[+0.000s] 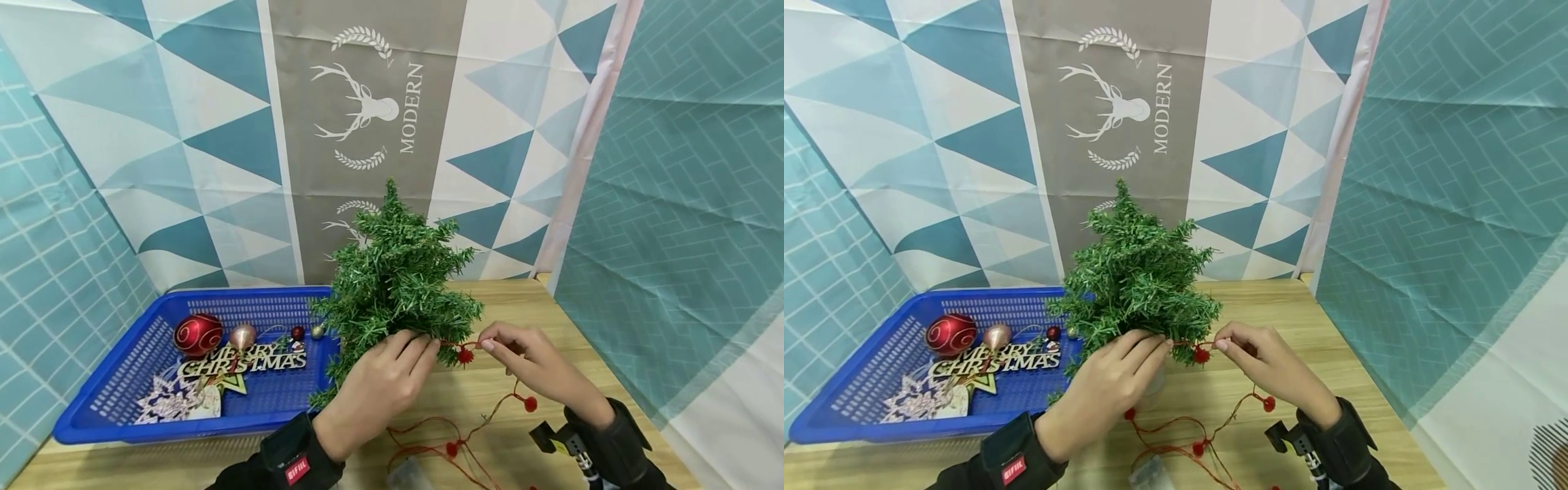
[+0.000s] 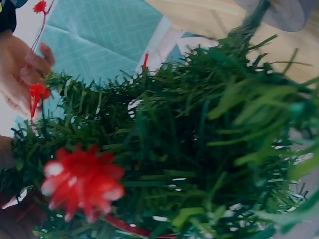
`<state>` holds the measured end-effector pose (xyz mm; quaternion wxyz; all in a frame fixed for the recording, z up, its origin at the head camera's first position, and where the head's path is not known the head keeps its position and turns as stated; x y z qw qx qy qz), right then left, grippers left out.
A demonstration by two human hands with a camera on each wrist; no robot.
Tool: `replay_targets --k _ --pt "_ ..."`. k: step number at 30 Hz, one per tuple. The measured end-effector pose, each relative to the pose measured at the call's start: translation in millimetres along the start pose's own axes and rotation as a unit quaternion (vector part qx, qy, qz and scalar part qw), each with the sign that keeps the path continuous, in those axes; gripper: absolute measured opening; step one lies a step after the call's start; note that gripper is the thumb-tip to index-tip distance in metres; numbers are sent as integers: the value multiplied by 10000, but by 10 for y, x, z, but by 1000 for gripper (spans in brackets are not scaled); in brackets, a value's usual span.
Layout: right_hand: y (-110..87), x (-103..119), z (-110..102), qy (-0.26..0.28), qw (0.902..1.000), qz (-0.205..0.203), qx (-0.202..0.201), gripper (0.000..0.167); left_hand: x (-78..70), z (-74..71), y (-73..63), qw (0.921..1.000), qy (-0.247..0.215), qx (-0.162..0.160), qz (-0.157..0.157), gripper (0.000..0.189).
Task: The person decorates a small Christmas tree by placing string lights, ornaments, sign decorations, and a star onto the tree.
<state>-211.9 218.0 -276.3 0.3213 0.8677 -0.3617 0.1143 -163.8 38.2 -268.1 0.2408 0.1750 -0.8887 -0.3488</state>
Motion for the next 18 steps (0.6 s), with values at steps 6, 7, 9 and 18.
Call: replay_targets --k 6,7,9,18 --pt "18 -10 -73 -150 9998 -87 -50 25 40 -114 -63 9985 -150 -470 217 42" --pt "19 -16 -80 -144 9999 -70 17 24 52 -137 -79 9981 -187 -535 241 41" --pt "14 -42 -83 -137 9997 5 210 23 80 -173 -111 9973 -294 -623 266 40" --pt "-72 -22 -132 666 9942 -527 664 31 193 -274 -344 9887 -1143 -863 445 34"
Point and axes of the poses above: each hand's wrist, its own y-axis towards the middle knuckle, its own z-axis out of the palm, x = y × z, the point moved 7 cm from there along y, towards the middle knuckle, and after that the axes turned 13 degrees about -y, right-handed, at the moved point
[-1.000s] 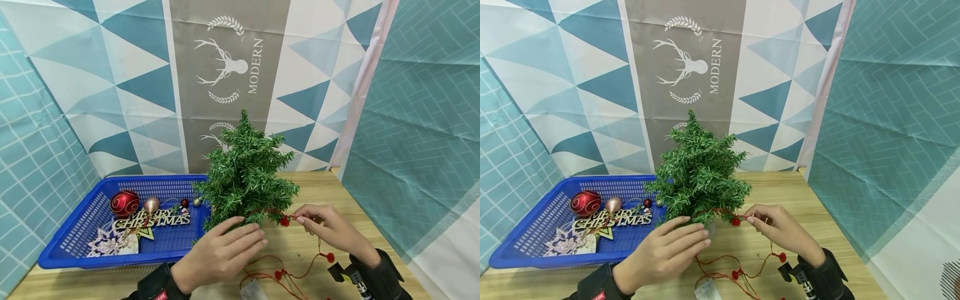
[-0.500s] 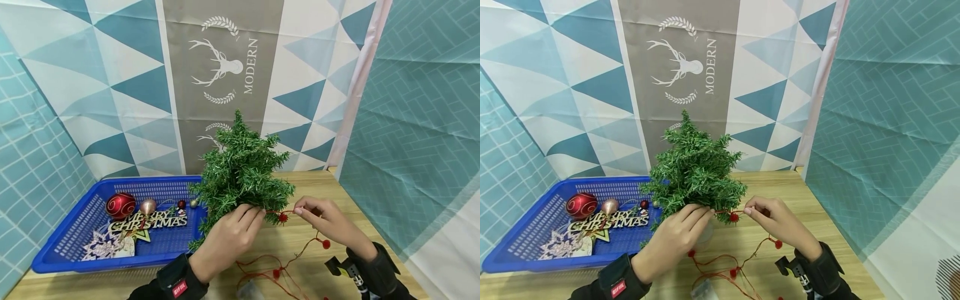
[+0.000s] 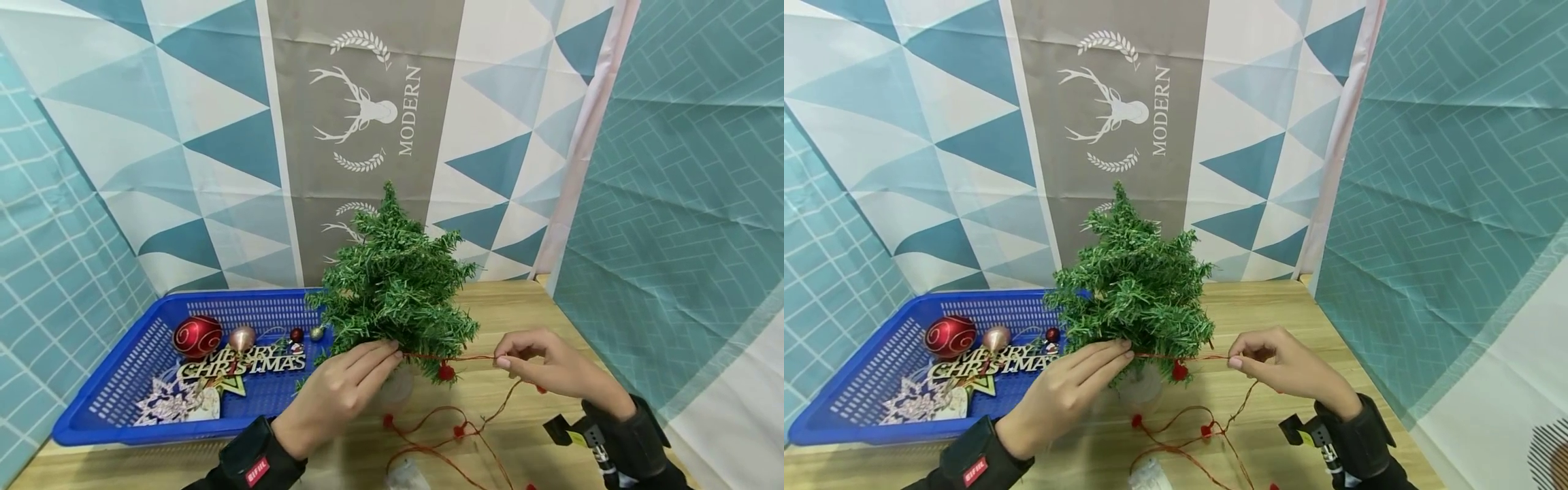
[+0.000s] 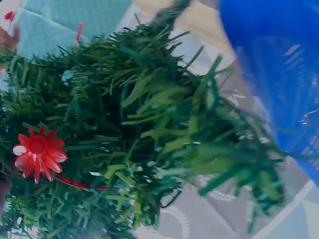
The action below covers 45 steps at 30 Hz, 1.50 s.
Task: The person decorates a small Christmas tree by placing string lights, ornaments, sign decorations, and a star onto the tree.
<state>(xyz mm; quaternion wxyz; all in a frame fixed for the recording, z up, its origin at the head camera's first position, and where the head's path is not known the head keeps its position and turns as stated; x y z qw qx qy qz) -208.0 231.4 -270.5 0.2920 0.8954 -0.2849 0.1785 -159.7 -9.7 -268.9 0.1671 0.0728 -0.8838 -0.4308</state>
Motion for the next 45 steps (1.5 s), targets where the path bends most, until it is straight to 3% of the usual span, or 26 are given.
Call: replay_targets --k 4,7,14,18,22,27,30,32,34,36,41,45 --pt "72 126 -107 -486 9955 -263 -771 34 31 -64 -74 9993 -346 -124 -11 32" --pt "183 187 -178 -826 9896 -133 -1174 33 52 -92 -101 9983 -533 -211 -98 31" --pt "372 123 -189 -1219 9804 541 -1449 21 72 -108 -124 9968 -655 -380 -262 29" --pt "367 -7 -57 -1200 9813 859 -1239 14 22 -121 -87 9975 -216 -583 -339 29" --pt "304 -83 70 -1072 9842 1079 -905 11 -140 -69 92 9954 714 -578 -255 33" --pt "276 -104 128 -801 9875 1099 -795 13 -342 218 489 9901 1309 350 -378 36" --pt "270 -111 177 -559 9901 1039 -760 16 -336 450 670 9763 1786 952 -770 35" --pt "251 -122 195 -419 9916 951 -769 18 -304 570 744 9650 2174 1154 -904 31" --pt "228 -115 208 -313 9924 900 -772 18 -276 626 766 9591 2420 1153 -911 23" --pt "201 -126 230 -221 9927 893 -774 16 -257 636 736 9586 2453 1158 -862 19" --pt "127 -169 273 -436 9924 1020 -534 14 -244 543 623 9708 2192 811 -540 33" --pt "54 -186 345 -474 9949 879 103 19 -237 404 536 9797 1993 197 -122 36"
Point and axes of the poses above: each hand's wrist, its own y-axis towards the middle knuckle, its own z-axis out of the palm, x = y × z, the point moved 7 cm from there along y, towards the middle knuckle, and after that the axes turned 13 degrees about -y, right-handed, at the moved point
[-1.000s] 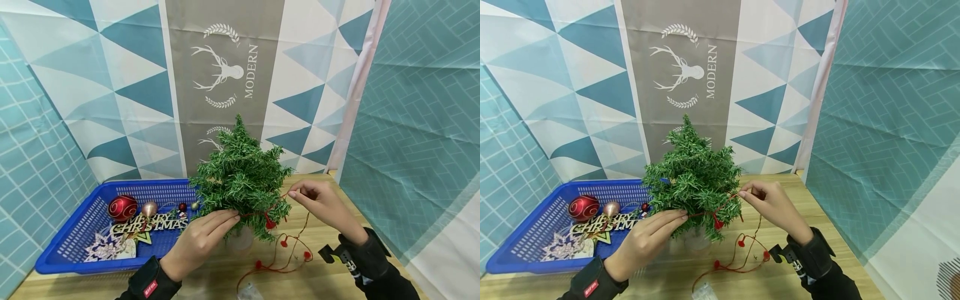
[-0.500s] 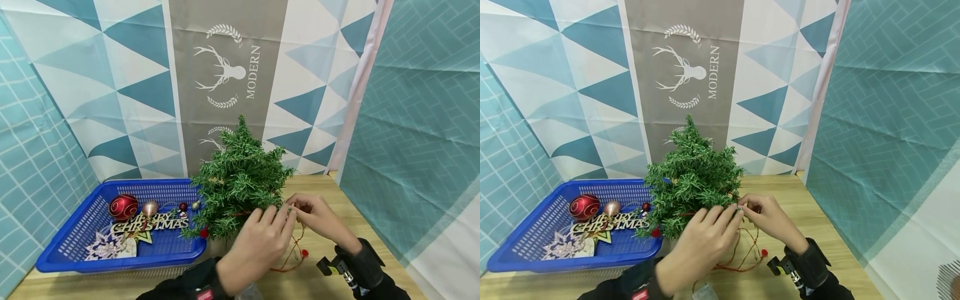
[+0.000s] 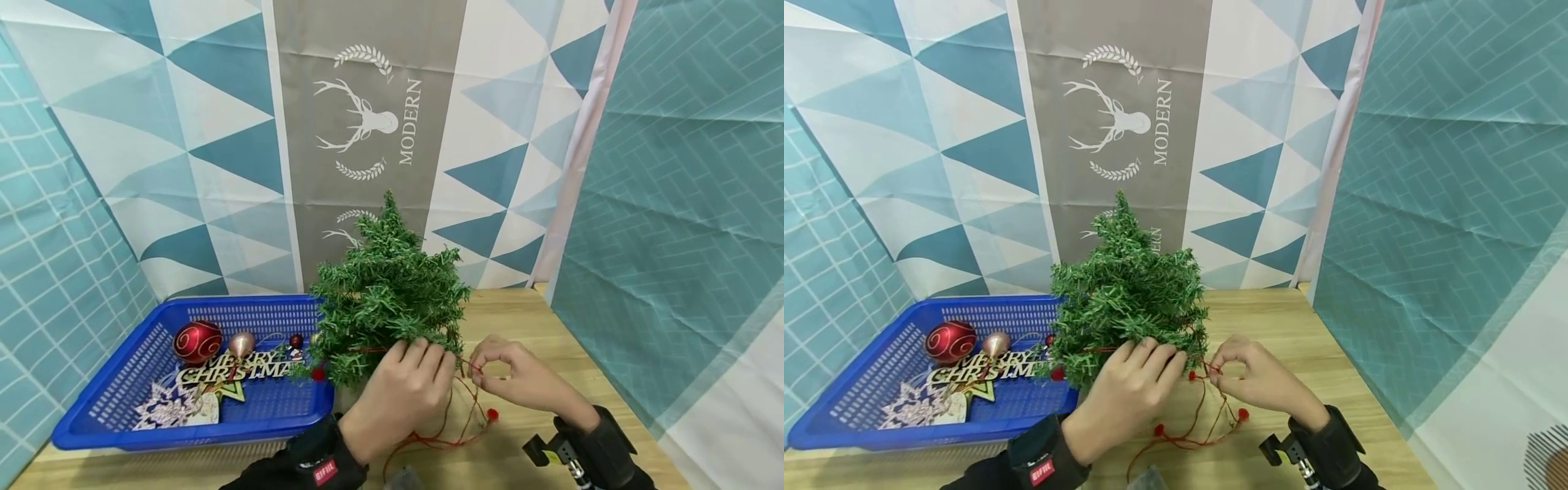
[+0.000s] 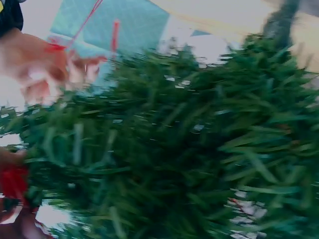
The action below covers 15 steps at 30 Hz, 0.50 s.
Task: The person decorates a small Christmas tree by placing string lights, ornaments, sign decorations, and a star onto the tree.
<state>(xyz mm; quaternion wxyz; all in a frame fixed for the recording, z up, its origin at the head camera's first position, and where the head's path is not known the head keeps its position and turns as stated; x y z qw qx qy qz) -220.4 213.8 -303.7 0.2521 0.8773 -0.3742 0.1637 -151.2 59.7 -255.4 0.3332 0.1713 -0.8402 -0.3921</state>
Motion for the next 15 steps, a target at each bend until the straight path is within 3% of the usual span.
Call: replay_targets --k 4,7,11,15 --pt "-84 7 123 1104 9899 -171 874 13 87 -96 -125 9984 -388 -401 120 30" --pt "-142 25 166 1747 9773 -155 1191 12 153 -155 -231 9944 -783 -705 85 26" --pt "-152 86 103 1714 9804 -163 961 16 234 -245 -365 9869 -1098 -1173 122 24" --pt "-86 188 -55 1390 9892 -380 264 27 309 -330 -466 9801 -1337 -1450 200 24"
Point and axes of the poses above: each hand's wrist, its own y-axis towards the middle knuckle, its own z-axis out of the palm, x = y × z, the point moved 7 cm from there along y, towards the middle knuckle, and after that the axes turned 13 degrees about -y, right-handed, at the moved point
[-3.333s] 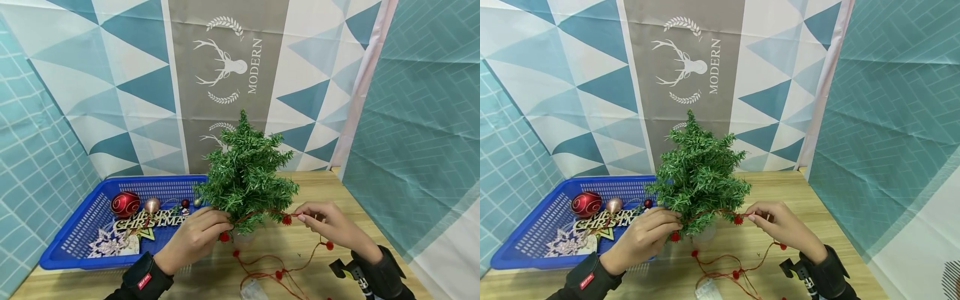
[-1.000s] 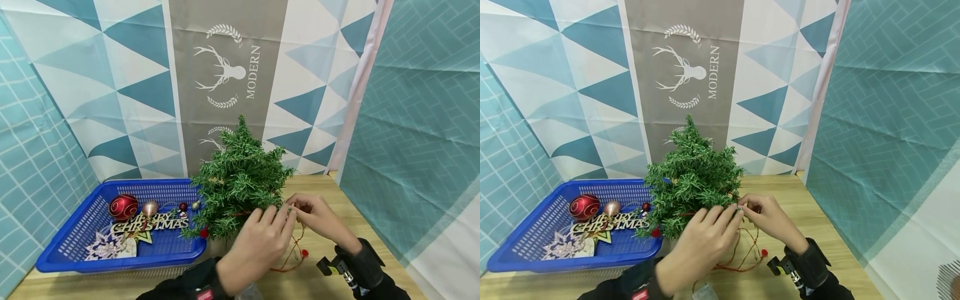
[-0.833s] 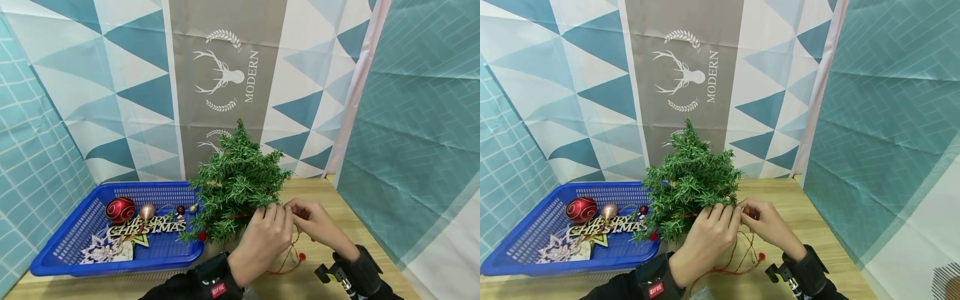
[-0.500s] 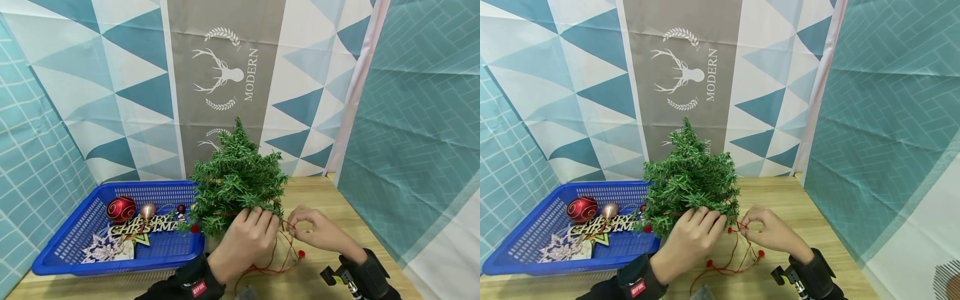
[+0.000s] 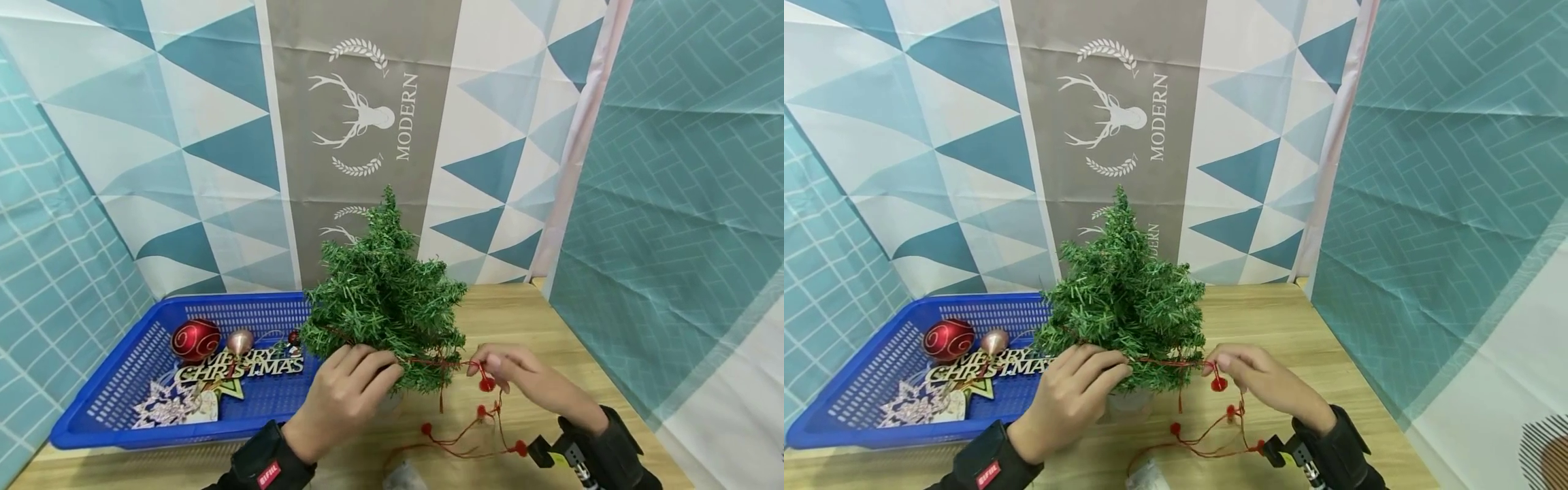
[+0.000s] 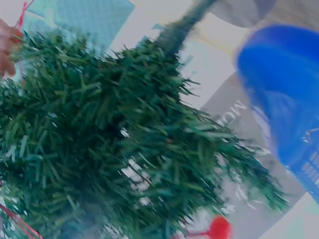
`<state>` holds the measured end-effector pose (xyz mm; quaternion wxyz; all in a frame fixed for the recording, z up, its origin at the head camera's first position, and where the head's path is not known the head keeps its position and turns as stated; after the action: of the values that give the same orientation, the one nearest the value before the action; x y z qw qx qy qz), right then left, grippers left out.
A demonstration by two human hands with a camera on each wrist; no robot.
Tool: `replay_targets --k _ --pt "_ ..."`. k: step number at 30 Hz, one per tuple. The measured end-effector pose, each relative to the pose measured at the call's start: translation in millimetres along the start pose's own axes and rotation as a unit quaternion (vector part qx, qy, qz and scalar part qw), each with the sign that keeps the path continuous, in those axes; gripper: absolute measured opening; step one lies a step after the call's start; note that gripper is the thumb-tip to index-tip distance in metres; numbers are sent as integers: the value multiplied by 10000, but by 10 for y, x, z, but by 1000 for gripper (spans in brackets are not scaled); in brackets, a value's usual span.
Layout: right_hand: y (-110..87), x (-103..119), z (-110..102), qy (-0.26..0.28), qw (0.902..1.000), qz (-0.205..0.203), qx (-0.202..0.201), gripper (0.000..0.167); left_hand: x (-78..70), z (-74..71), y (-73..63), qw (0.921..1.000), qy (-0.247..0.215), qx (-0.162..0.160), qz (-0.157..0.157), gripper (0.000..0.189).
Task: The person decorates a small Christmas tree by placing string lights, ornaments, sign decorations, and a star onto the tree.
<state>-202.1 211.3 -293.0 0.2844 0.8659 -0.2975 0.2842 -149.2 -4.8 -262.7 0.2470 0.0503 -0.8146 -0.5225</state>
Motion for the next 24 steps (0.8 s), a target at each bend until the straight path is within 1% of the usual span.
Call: replay_targets --k 3,7,10,13,19,24 --pt "71 77 -96 -449 9974 -161 -535 29 36 -76 -48 9995 -306 -35 -25 24" --pt "164 81 -171 -1064 9890 17 -1031 24 86 -141 -86 9980 -637 -54 -27 25" --pt "236 43 -204 -1317 9824 214 -1311 20 118 -173 -105 9968 -798 -86 12 25" --pt "277 6 -225 -1507 9758 289 -1555 19 140 -197 -127 9953 -964 -81 9 23" --pt "264 -35 -223 -2246 9540 -39 -1987 25 157 -232 -163 9938 -1107 102 -83 21" --pt "252 -13 -254 -2385 9395 -192 -2452 26 174 -264 -182 9926 -1191 156 -164 23"
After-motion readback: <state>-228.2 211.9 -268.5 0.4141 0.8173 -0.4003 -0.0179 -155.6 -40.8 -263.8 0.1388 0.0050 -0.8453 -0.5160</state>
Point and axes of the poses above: each hand's wrist, its own y-axis towards the middle knuckle, its own z-axis out of the palm, x = y × z, the point moved 7 cm from there along y, towards the middle knuckle, and after that the axes turned 13 degrees about -y, right-handed, at the moved point
